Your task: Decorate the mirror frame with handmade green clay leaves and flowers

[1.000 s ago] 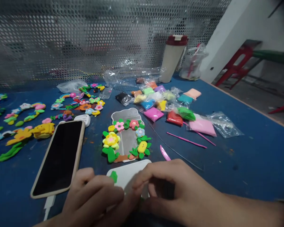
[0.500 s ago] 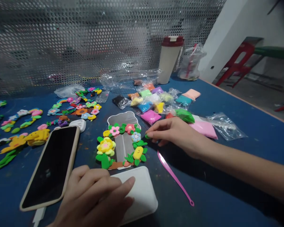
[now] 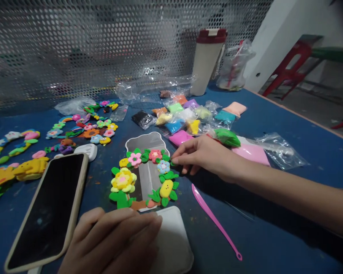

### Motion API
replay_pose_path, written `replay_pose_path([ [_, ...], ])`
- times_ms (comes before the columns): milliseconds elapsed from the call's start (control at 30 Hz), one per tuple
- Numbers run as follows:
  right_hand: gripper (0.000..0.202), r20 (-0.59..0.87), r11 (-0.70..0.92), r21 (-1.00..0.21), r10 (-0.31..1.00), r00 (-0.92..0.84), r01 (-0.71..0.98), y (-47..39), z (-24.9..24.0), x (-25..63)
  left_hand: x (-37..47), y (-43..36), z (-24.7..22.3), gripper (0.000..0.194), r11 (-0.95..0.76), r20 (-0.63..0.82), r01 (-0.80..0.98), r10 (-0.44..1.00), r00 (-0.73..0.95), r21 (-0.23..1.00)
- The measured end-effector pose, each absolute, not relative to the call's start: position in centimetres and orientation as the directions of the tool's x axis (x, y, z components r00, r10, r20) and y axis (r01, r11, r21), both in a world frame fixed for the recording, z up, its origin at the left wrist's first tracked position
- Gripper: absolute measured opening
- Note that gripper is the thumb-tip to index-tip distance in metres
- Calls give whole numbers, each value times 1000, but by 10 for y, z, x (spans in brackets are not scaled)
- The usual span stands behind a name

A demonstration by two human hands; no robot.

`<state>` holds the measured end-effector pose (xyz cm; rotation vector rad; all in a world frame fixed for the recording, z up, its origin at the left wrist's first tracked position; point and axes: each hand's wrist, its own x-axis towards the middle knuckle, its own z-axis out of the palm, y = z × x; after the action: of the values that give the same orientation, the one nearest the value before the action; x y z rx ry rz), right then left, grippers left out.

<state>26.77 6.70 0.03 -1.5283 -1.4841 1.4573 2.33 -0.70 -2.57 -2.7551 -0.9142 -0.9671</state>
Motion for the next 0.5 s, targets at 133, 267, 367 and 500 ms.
replay_pose_path([
  [133,4,-321,-251,-911,929,-182,328,66,1,265,23,-7,-22,28,-819,543,564,524,656,110],
  [267,4,-323,-256,-907,932,-163,334,65,2,264,26,-5,-19,31,-787,518,611,560,647,87],
  [367,5,-323,-260,-904,935,-146,340,63,3,263,28,-2,-17,34,-762,464,648,575,674,3],
  [500,6,-318,-255,-904,938,-139,344,62,3,262,31,1,-14,45,-738,353,662,590,726,-131],
])
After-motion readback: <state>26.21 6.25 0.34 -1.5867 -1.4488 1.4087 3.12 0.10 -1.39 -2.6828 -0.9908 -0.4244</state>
